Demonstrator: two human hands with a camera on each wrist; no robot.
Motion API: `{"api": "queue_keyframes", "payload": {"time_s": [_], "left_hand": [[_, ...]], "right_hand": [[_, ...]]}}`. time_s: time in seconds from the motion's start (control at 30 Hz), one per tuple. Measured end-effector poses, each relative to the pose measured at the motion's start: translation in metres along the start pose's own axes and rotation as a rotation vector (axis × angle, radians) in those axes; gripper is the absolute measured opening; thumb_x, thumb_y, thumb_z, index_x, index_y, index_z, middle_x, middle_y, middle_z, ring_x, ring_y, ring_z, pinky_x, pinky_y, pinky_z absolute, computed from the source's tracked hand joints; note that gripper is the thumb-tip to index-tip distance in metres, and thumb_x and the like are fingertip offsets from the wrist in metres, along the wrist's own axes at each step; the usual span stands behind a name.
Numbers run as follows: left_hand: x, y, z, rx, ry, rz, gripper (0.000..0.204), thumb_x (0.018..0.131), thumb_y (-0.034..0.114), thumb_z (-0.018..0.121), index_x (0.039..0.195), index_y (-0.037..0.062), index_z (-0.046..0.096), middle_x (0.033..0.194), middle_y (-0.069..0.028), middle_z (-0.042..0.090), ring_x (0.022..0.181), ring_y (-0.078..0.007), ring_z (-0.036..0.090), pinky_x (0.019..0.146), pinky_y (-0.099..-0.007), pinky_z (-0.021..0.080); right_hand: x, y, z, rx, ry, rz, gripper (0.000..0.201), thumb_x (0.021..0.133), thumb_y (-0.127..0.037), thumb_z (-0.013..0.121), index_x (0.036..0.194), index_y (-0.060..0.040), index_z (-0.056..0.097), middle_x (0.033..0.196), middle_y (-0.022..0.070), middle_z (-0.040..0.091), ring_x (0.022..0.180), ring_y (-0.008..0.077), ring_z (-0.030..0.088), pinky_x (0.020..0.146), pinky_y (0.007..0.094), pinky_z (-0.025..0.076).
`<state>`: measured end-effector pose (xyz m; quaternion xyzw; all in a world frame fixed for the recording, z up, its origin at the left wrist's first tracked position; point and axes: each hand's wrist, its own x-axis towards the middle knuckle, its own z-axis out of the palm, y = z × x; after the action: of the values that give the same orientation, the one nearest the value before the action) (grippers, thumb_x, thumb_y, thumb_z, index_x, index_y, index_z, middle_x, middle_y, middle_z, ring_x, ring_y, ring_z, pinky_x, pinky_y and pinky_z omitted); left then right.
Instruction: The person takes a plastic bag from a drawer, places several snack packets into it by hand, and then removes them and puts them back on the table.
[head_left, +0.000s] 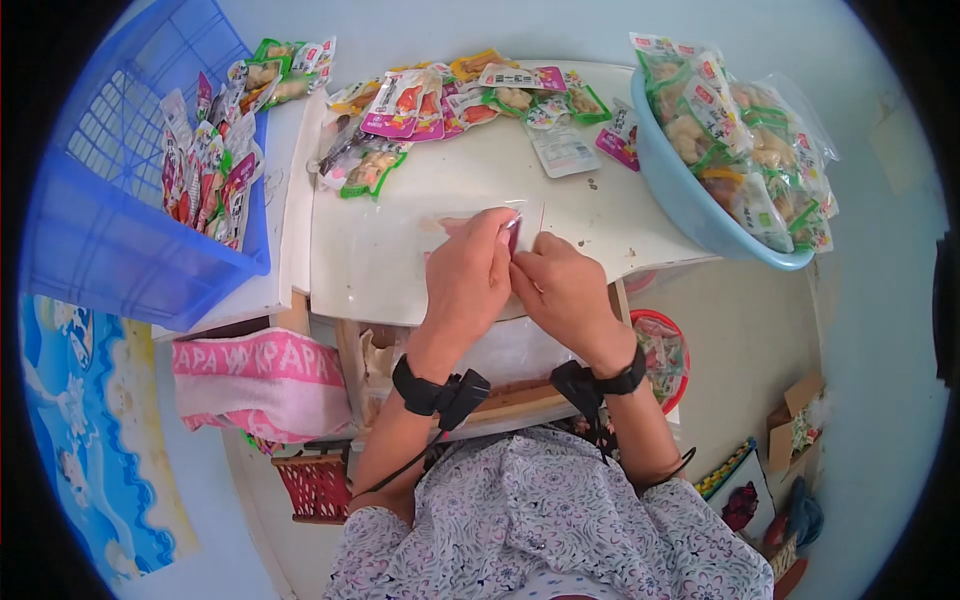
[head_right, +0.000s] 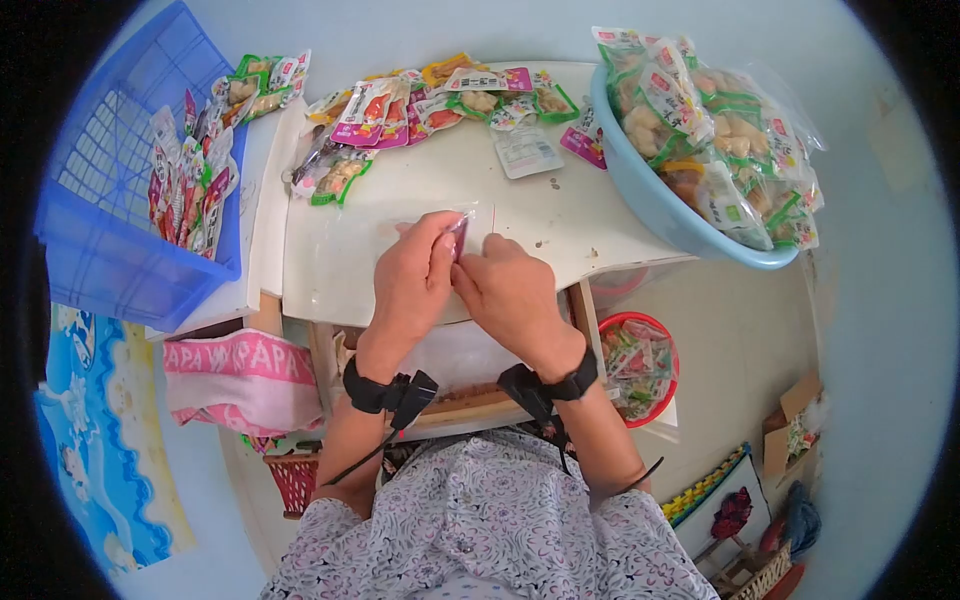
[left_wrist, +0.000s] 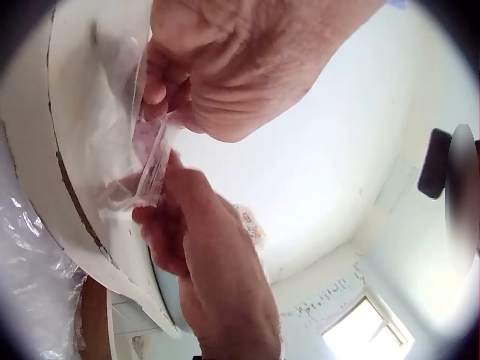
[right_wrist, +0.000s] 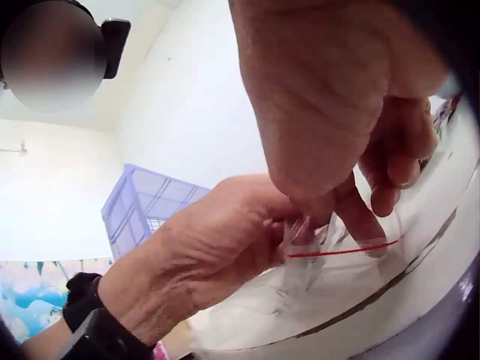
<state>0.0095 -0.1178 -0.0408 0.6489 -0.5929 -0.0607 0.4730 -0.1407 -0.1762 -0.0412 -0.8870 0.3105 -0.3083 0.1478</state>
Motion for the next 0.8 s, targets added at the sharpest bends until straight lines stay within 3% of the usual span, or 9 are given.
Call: {"api": "queue_keyframes", "payload": {"time_s": [0.13,0.23,0.33,0.47,0.53,0.57,0.67,0.77,0.8], "left_hand": [[-0.003,-0.006,-0.004,-0.094,0.000,0.025,0.022,0.101,0.008,0.056,0.122,0.0043,0.061,0.102,-0.0176,0.070,0.090,-0.0386,0.068,0.077,-0.0475,0.053],[-0.009,-0.010,-0.010,-0.070,-0.021,-0.020,0.023,0.100,0.006,0.056,0.121,0.0036,0.061,0.102,-0.0172,0.070,0.090,-0.0389,0.068,0.077,-0.0473,0.053],[-0.014,-0.021,-0.009,0.039,0.095,0.060,0.023,0.098,0.004,0.057,0.121,0.0034,0.062,0.102,-0.0169,0.070,0.089,-0.0386,0.068,0.075,-0.0467,0.053],[-0.017,-0.030,-0.011,0.012,0.090,-0.043,0.022,0.098,0.004,0.058,0.120,0.0038,0.064,0.096,-0.0166,0.070,0.084,-0.0353,0.069,0.073,-0.0436,0.053],[-0.021,-0.038,-0.010,0.018,0.095,-0.039,0.023,0.100,0.004,0.058,0.121,0.0037,0.065,0.088,-0.0160,0.070,0.077,-0.0296,0.071,0.071,-0.0378,0.054],[-0.021,-0.040,-0.010,-0.008,0.084,-0.056,0.023,0.099,0.005,0.059,0.121,0.0040,0.065,0.087,-0.0155,0.070,0.076,-0.0292,0.070,0.070,-0.0374,0.054],[-0.021,-0.044,-0.010,-0.078,0.057,-0.083,0.022,0.098,0.006,0.061,0.120,0.0048,0.066,0.083,-0.0138,0.069,0.074,-0.0280,0.069,0.068,-0.0363,0.053],[-0.022,-0.047,-0.011,-0.121,0.060,-0.077,0.021,0.098,0.007,0.063,0.118,0.0060,0.067,0.081,-0.0121,0.068,0.070,-0.0265,0.068,0.066,-0.0356,0.052],[-0.023,-0.048,-0.009,-0.132,0.064,-0.081,0.020,0.097,0.008,0.063,0.117,0.0065,0.068,0.080,-0.0115,0.068,0.069,-0.0260,0.068,0.065,-0.0354,0.052]], "right_hand": [[0.016,0.012,0.005,0.000,-0.059,0.122,0.018,0.092,-0.024,0.068,0.085,-0.0075,0.071,0.079,0.0140,0.065,0.074,0.0357,0.066,0.064,0.0471,0.050],[0.022,0.006,0.004,0.199,-0.188,0.103,0.015,0.093,-0.021,0.068,0.093,-0.0079,0.073,0.089,0.0137,0.072,0.081,0.0361,0.068,0.069,0.0454,0.053],[0.024,0.006,0.018,0.354,-0.182,-0.020,0.016,0.094,-0.019,0.066,0.102,-0.0083,0.075,0.097,0.0138,0.075,0.087,0.0367,0.070,0.074,0.0440,0.055],[0.045,0.018,0.000,0.328,-0.268,-0.133,0.018,0.096,-0.016,0.063,0.107,-0.0071,0.074,0.093,0.0144,0.075,0.084,0.0342,0.072,0.075,0.0421,0.056],[0.072,0.016,-0.029,0.497,-0.419,0.136,0.017,0.095,-0.014,0.063,0.107,-0.0064,0.074,0.088,0.0126,0.076,0.078,0.0272,0.073,0.071,0.0387,0.055],[0.083,0.025,-0.027,0.523,-0.304,0.139,0.016,0.095,-0.013,0.063,0.105,-0.0059,0.073,0.083,0.0106,0.075,0.074,0.0213,0.073,0.068,0.0362,0.054],[0.126,0.053,-0.027,0.313,-0.126,0.126,0.015,0.093,-0.013,0.064,0.103,-0.0057,0.073,0.082,0.0119,0.074,0.073,0.0251,0.072,0.067,0.0380,0.053],[0.166,0.077,-0.013,0.129,-0.082,0.013,0.016,0.097,-0.010,0.064,0.104,0.0026,0.070,0.081,0.0078,0.070,0.069,0.0123,0.065,0.064,0.0290,0.053],[0.177,0.072,-0.008,0.129,-0.106,-0.017,0.016,0.096,-0.011,0.065,0.103,0.0025,0.070,0.082,0.0088,0.070,0.070,0.0142,0.066,0.065,0.0304,0.053]]}}
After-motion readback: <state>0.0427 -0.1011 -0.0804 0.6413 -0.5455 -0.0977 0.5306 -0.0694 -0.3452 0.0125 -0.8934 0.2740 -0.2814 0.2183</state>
